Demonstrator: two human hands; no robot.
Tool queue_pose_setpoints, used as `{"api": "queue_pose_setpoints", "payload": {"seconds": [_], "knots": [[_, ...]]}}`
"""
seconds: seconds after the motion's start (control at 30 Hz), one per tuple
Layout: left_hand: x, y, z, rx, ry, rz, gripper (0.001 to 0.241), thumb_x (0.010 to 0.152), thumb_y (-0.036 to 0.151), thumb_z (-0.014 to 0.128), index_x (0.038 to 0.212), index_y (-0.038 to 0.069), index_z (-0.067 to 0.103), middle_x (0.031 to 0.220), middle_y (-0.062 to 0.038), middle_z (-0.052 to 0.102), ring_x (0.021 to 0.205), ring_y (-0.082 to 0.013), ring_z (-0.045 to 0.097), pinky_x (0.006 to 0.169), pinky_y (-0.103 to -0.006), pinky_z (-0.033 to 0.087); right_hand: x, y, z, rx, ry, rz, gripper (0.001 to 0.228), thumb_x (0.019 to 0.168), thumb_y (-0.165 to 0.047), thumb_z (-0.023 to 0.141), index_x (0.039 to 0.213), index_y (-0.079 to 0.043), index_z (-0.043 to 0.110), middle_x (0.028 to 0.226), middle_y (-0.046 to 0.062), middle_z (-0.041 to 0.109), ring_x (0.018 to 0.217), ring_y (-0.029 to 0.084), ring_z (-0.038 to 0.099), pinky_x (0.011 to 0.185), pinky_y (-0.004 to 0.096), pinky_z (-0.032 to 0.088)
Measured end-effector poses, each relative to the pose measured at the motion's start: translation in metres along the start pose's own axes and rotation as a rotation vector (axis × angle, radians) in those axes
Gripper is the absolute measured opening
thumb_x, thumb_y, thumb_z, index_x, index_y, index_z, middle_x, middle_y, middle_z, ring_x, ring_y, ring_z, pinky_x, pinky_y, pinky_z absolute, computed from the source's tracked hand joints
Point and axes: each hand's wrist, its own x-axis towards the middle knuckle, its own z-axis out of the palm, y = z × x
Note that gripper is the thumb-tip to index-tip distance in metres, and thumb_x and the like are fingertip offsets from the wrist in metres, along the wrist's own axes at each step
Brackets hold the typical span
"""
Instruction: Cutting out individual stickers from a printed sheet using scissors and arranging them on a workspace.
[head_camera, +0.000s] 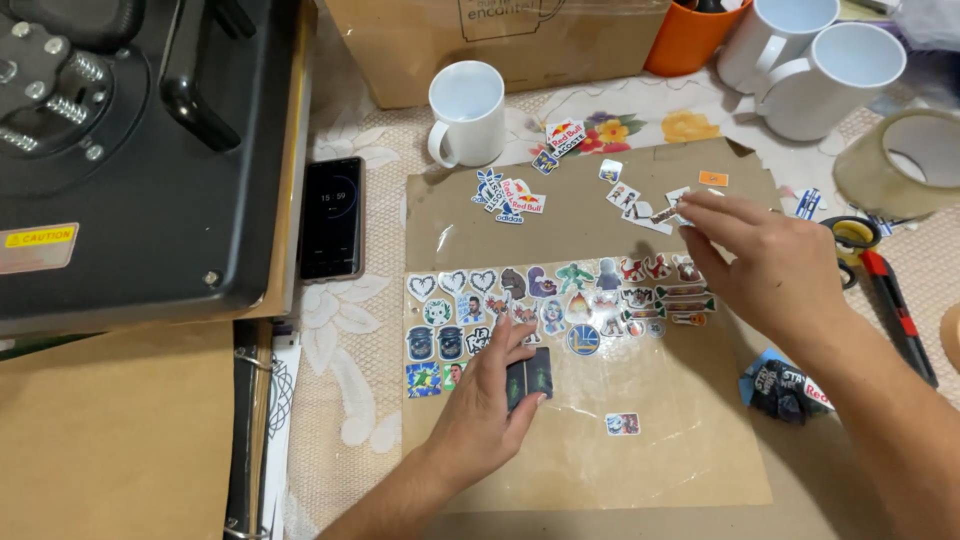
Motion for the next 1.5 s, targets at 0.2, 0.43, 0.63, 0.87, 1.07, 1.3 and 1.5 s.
{"api": "queue_pose_setpoints", "payload": {"seconds": [0.2,0.43,0.63,0.87,1.07,1.3,1.5], "knots": [[0.003,0.005,-0.003,-0.080,0.033,-0.091,0.091,0.094,0.000,0.063,0.158,0.008,-0.001,0.139,-0.022,0.057,0.114,-0.0296,0.069,0.100,-0.0459,0.052,0.002,-0.037,-0.031,0.503,-0.161,0.091,0.002,0.093,-0.012,0.075,0.095,-0.012,0.076,0.092,0.001,0.076,0.065,0.015,0.066,0.062,0.029,0.050],[0.007,0.012,-0.006,-0.109,0.031,-0.167,0.091,0.092,0.004,0.064,0.157,0.005,0.002,0.135,-0.018,0.059,0.111,-0.0281,0.069,0.099,-0.0436,0.052,-0.022,-0.103,-0.002,0.667,-0.552,0.089,0.015,0.091,-0.025,0.067,0.104,-0.023,0.075,0.091,-0.002,0.067,0.069,0.027,0.067,0.058,0.041,0.049],[0.005,0.012,-0.007,-0.088,0.029,-0.145,0.095,0.093,0.005,0.065,0.157,0.007,-0.004,0.139,-0.020,0.056,0.112,-0.0263,0.068,0.100,-0.0434,0.051,-0.010,-0.113,0.015,0.501,-0.688,0.099,0.011,0.089,-0.027,0.063,0.093,-0.025,0.073,0.091,-0.006,0.067,0.073,0.030,0.066,0.053,0.048,0.048],[0.005,0.012,-0.008,-0.090,0.019,-0.173,0.097,0.091,0.007,0.067,0.157,0.007,-0.003,0.140,-0.020,0.056,0.112,-0.0268,0.069,0.099,-0.0439,0.051,0.005,-0.112,0.031,0.400,-0.808,-0.040,0.017,0.093,-0.022,0.053,0.090,-0.023,0.070,0.086,-0.002,0.066,0.068,0.031,0.065,0.054,0.048,0.047],[0.006,0.012,-0.008,-0.089,0.014,-0.172,0.100,0.090,0.005,0.068,0.157,0.008,-0.006,0.143,-0.020,0.053,0.114,-0.0265,0.068,0.096,-0.0421,0.054,-0.002,-0.118,0.032,0.235,-0.815,-0.158,0.029,0.102,-0.030,0.042,0.091,-0.012,0.063,0.086,0.006,0.063,0.062,0.034,0.064,0.049,0.051,0.048],[0.007,0.016,-0.009,-0.090,-0.015,-0.244,0.102,0.089,0.008,0.069,0.155,0.010,-0.008,0.145,-0.019,0.050,0.115,-0.0251,0.067,0.062,-0.0330,0.067,0.015,-0.100,-0.010,0.507,-0.898,0.095,0.011,0.096,-0.026,0.051,0.087,-0.021,0.056,0.087,-0.001,0.063,0.069,0.027,0.061,0.061,0.043,0.045],[0.008,0.019,-0.009,-0.122,-0.015,-0.296,0.102,0.088,0.008,0.069,0.156,0.014,-0.007,0.145,-0.018,0.049,0.116,-0.0237,0.066,0.058,-0.0327,0.067,0.058,-0.035,0.001,0.657,-0.623,0.311,0.019,0.098,-0.021,0.056,0.107,-0.019,0.072,0.107,-0.002,0.069,0.087,0.019,0.059,0.072,0.038,0.046]]}}
